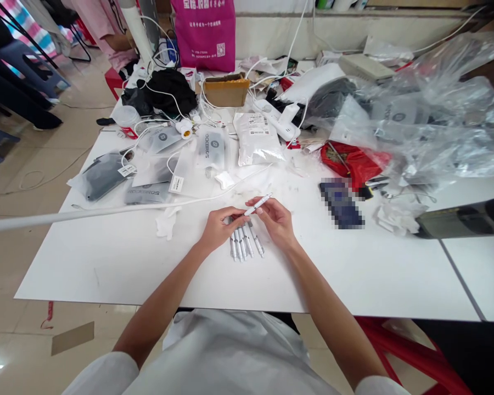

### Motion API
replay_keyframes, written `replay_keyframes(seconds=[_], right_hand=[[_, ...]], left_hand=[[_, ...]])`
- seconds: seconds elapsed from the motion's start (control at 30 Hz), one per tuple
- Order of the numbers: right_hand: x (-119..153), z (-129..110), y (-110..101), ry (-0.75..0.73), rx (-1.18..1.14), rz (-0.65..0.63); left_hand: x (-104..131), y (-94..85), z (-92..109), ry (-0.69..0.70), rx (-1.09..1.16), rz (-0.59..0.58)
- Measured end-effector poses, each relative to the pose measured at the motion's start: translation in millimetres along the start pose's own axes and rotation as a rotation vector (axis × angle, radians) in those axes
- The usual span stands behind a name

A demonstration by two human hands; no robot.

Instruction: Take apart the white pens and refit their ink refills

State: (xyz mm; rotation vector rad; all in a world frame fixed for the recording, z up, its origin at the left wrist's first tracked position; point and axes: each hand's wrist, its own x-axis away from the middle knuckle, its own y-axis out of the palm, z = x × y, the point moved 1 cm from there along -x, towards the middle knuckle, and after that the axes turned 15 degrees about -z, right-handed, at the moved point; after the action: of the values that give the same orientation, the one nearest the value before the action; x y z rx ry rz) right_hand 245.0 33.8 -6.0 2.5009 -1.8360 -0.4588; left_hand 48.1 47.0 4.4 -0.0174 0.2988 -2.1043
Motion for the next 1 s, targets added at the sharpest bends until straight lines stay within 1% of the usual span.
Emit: replay_keyframes(seconds=[0.1, 0.13, 0.27, 0.33, 0.5, 0.57, 0.63, 0.73, 0.8, 0.9, 1.0], right_hand=[[0, -2, 4, 0.016, -0.048, -0.01], [0, -2, 6, 0.024, -0.049, 0.008], [1, 3, 8, 0.046, -0.014, 0.125], [0, 5, 7, 0.043, -0.003, 0.165], [-4, 5, 1, -0.002, -0.045, 0.223], [-5, 3, 0, -0.022, -0.064, 0.22], [-5, 1, 1, -0.032, -0.084, 0.2], [-4, 0, 4, -0.005, -0.089, 0.197], [-4, 0, 5, 0.011, -0.087, 0.213], [-7, -3, 0, -0.002, -0.155, 0.239], [-10, -11, -15, -0.032, -0.244, 0.285]], left_hand=[[0, -1.5, -1, -0.041, 0.048, -0.027], [-1, -1.5, 0, -0.036, 0.036, -0.02], [-1, 0.4, 3, 0.045, -0.089, 0.072], [0, 0.5, 4, 0.053, -0.119, 0.081], [-1, -8.2, 4, -0.021, -0.116, -0.016], [-2, -12.0, 4, -0.029, -0.09, -0.022], [-2, -13.6, 2, -0.025, -0.064, 0.028], [-2, -11.6, 1, 0.009, -0.051, 0.114], [-1, -9.2, 2, 0.047, -0.058, 0.131], [0, -8.1, 5, 0.075, -0.075, 0.107], [-2, -12.8, 5, 0.026, -0.107, 0.124]])
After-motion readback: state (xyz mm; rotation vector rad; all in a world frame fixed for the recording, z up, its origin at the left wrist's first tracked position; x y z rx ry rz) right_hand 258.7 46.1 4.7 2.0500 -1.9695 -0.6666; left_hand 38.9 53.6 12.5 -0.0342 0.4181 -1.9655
